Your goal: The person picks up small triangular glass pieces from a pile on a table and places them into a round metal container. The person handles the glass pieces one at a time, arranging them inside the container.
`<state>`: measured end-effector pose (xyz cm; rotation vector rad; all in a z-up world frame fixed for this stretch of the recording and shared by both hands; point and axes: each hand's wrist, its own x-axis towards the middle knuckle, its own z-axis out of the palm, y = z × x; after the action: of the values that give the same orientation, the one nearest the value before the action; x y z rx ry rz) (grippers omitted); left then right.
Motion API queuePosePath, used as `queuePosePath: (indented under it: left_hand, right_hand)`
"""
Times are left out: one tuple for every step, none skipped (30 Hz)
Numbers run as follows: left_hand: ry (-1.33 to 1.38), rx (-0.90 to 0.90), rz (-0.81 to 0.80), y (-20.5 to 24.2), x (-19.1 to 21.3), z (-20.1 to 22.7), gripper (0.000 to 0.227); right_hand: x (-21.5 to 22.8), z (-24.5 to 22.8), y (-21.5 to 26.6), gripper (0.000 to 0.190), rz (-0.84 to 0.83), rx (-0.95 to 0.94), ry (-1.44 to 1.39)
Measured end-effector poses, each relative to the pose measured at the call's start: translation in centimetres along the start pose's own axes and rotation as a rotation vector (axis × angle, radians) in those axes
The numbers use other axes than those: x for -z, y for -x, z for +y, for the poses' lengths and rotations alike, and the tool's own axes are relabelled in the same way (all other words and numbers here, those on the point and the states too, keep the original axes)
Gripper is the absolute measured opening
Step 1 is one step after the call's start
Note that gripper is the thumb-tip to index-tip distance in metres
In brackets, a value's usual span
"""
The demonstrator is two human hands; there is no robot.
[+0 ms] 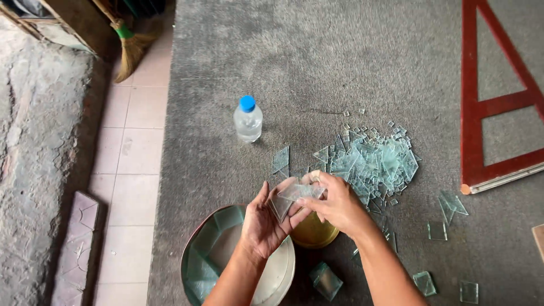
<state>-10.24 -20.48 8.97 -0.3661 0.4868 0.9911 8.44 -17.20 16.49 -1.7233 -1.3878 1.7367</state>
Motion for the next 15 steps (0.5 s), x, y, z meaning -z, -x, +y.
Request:
queuePosePath:
  left_hand:
    - [-0.054,-0.006,-0.021,1.5,0.3,-0.1,0.063]
    - [-0.108,-0.012,-0.041,3.0,0.6,-0.3,0.058]
    - [-0.106,-0.017,-0.048,4.5,0.3,-0.5,0.058]
    - [-0.138,-0.011,0.039,5.8,0.1,-0.8,0.049]
    - [-0.170,-0.002,0.127,7.1,-0.1,-1.1,0.041]
    - [-0.167,-0.005,0.121,8.2,-0.1,-1.2,0.041]
    - [-0.143,-0.006,0.165,9.3,0.0,-1.3,0.040]
    - [-0.118,-0.006,0.208,10.3,0.1,-1.5,0.039]
    - [-0.114,-0.003,0.204,11.0,0.6,-1.5,0.039]
    - [-0.163,-0.014,0.240,11.6,1.1,-1.6,0.039]
    - [-0.212,-0.027,0.279,12.3,1.6,-1.4,0.039]
    - [-0.208,-0.026,0.278,12.9,1.7,-1.6,0.039]
    - [-0.222,-0.045,0.230,13.5,1.9,-1.7,0.035]
    - [-0.236,-0.064,0.181,14.1,2.1,-1.8,0.032]
    - [-0.237,-0.061,0.182,14.4,2.7,-1.8,0.032]
  right_hand:
    - [-0.8,0.8,0.7,0.038,0.038,0.070,-0.020]
    - [-1.5,1.6,1.4,0.020,0.077,0.140,-0.041]
    - [-2.4,1.5,2.7,0.020,0.076,0.146,-0.035]
    - [-3.2,1.4,4.0,0.027,0.063,0.127,-0.114]
    - [-3.9,1.4,5.3,0.033,0.051,0.105,-0.193]
    - [-5.0,2.0,5.6,0.033,0.051,0.109,-0.186]
    - [-6.1,2.7,6.0,0.042,0.101,0.110,-0.169]
    - [-7.1,3.5,6.3,0.051,0.151,0.112,-0.151]
    - [-7.9,3.6,6.9,0.051,0.154,0.110,-0.145]
    - [-8.7,3.8,7.4,0.041,0.218,0.153,-0.054]
    - [-9.6,3.8,7.8,0.033,0.279,0.196,0.034]
    - [-10.1,3.6,8.6,0.033,0.278,0.194,0.038]
    - [-10.7,3.5,9.3,0.032,0.280,0.207,0.030]
    - [-11.3,3.4,9.9,0.031,0.282,0.220,0.021]
    - [-11.7,3.0,10.7,0.031,0.284,0.218,0.021]
